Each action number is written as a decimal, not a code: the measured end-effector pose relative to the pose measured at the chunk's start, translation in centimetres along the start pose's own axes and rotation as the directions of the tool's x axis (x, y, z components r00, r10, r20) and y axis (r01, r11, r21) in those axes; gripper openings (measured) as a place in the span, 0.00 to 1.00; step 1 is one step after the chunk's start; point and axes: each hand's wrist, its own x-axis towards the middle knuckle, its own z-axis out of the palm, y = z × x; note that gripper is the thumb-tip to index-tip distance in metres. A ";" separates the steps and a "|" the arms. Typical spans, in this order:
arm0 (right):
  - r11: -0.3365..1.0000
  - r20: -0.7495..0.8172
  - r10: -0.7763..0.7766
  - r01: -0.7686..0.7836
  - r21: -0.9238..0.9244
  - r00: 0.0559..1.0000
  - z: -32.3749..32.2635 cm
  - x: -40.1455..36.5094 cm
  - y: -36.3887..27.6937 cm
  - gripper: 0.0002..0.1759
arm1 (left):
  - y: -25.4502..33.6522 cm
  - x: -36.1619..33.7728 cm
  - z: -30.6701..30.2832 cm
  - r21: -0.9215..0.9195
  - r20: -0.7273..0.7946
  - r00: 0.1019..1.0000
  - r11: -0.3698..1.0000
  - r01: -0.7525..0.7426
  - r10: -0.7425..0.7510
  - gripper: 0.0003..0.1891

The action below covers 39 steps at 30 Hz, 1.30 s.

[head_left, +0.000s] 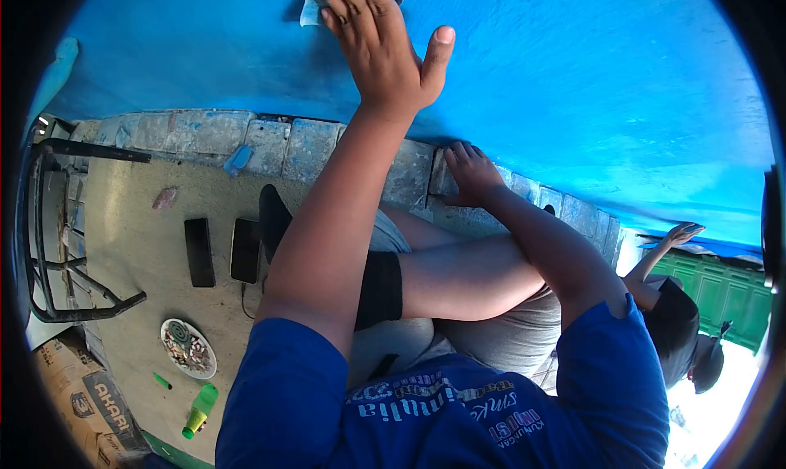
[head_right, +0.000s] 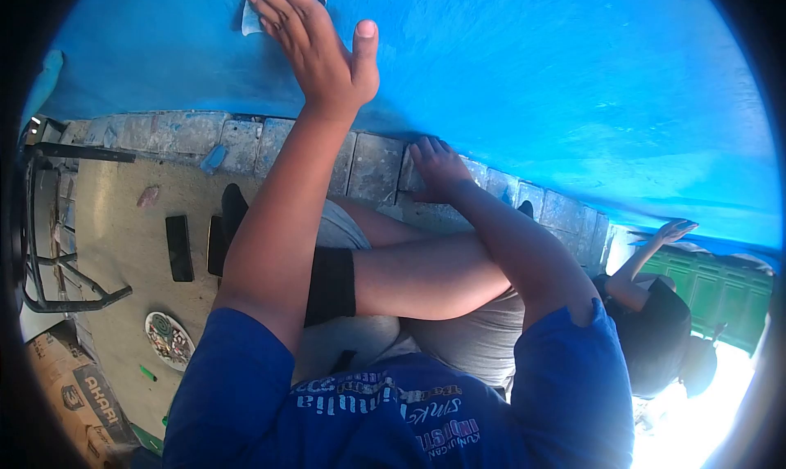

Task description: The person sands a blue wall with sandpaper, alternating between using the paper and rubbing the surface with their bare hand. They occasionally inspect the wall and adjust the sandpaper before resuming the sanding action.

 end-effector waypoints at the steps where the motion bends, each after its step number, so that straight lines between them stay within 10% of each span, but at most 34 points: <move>1: 1.000 0.006 -0.003 0.003 0.001 1.000 -0.4 -0.1 0.1 0.51 | 0.0 0.1 0.0 0.000 -0.005 1.000 1.000 -0.010 0.010 0.50; 39: 0.998 -0.134 0.038 -0.044 -0.041 0.990 -0.1 -1.6 1.3 0.52 | -0.4 0.5 0.2 0.047 -0.033 0.997 0.996 -0.070 0.072 0.50</move>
